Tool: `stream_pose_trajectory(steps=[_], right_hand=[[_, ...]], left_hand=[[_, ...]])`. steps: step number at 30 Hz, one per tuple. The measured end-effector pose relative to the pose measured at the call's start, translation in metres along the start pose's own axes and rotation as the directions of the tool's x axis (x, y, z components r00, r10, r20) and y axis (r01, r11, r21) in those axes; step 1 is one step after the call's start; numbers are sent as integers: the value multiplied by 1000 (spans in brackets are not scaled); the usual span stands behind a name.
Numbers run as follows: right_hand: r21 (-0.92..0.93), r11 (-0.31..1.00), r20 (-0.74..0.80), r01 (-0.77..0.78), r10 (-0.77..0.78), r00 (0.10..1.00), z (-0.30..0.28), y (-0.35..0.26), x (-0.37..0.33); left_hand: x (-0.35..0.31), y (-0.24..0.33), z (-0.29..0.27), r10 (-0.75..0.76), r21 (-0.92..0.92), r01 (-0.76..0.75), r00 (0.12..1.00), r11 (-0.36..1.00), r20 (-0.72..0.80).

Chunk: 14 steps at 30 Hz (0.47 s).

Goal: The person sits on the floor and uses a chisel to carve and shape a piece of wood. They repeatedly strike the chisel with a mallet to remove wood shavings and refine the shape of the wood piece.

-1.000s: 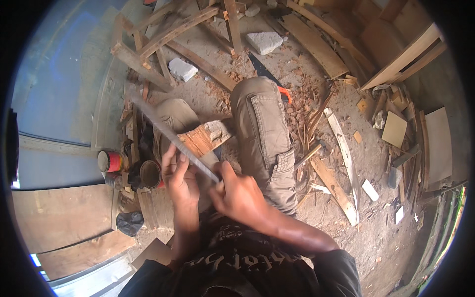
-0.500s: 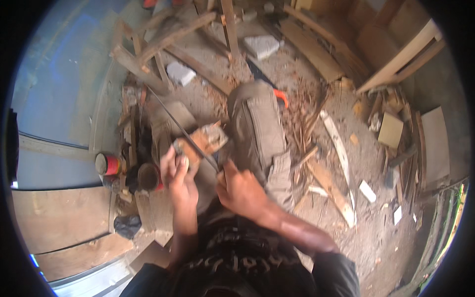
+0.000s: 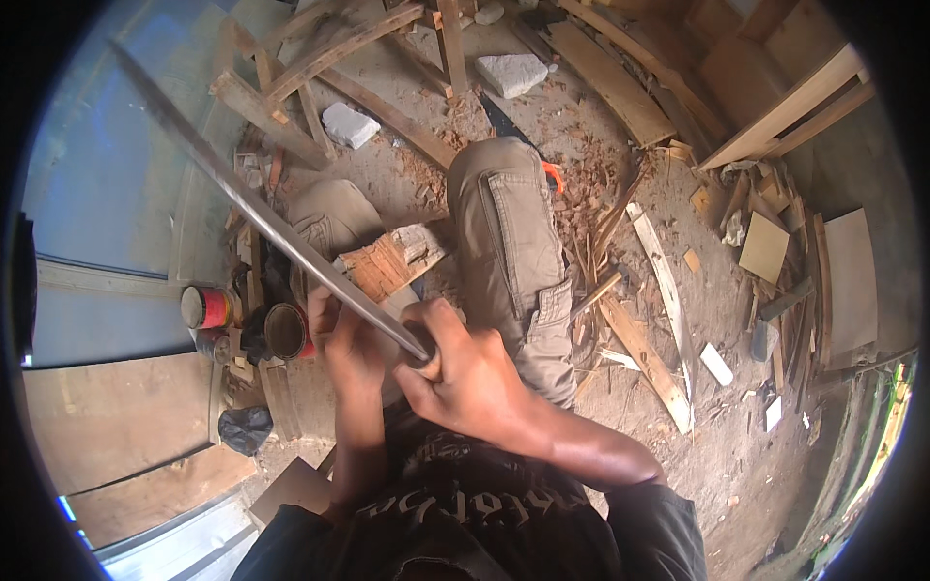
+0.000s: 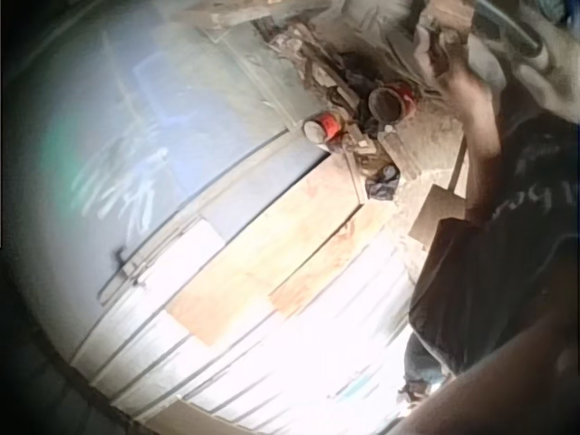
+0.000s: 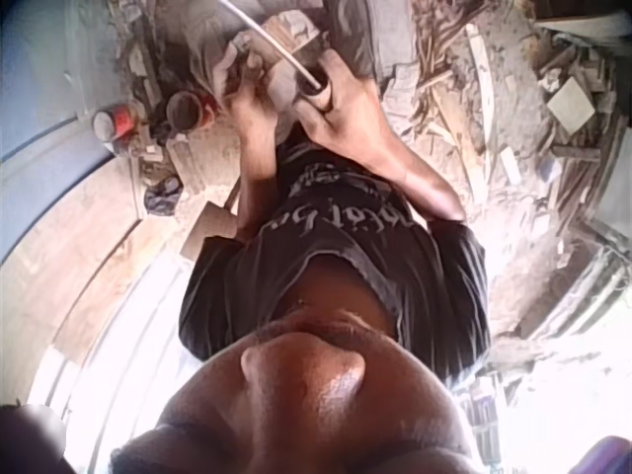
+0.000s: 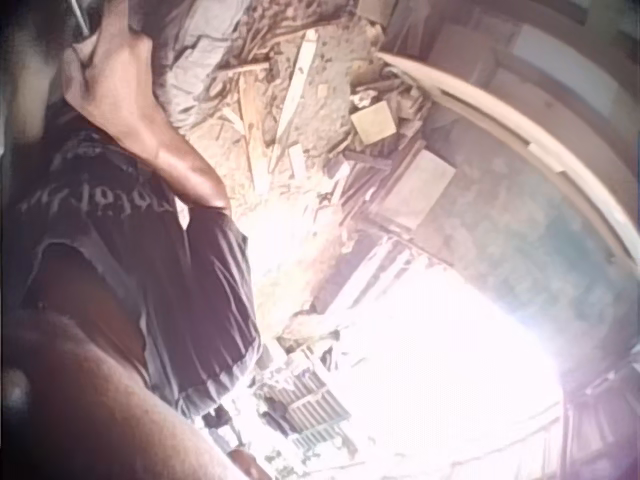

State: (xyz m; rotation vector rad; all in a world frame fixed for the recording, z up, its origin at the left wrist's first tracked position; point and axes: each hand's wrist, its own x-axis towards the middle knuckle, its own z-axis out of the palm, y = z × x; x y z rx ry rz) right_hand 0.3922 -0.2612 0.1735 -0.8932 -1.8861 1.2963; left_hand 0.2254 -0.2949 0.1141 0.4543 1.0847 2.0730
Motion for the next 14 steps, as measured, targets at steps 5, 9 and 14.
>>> stream_pose_trajectory(steps=[5,9,14], right_hand=[[-331,922,148,-200,260,954,-6,14,34],[-98,990,55,-100,106,993,-13,-3,13],[-265,909,158,-322,371,915,6,35,20]], left_hand=[[4,4,9,-10,26,11,999,1000,-39],[3,0,2,-29,28,30,998,999,-59],[4,3,5,-1,96,0,1000,995,5]])
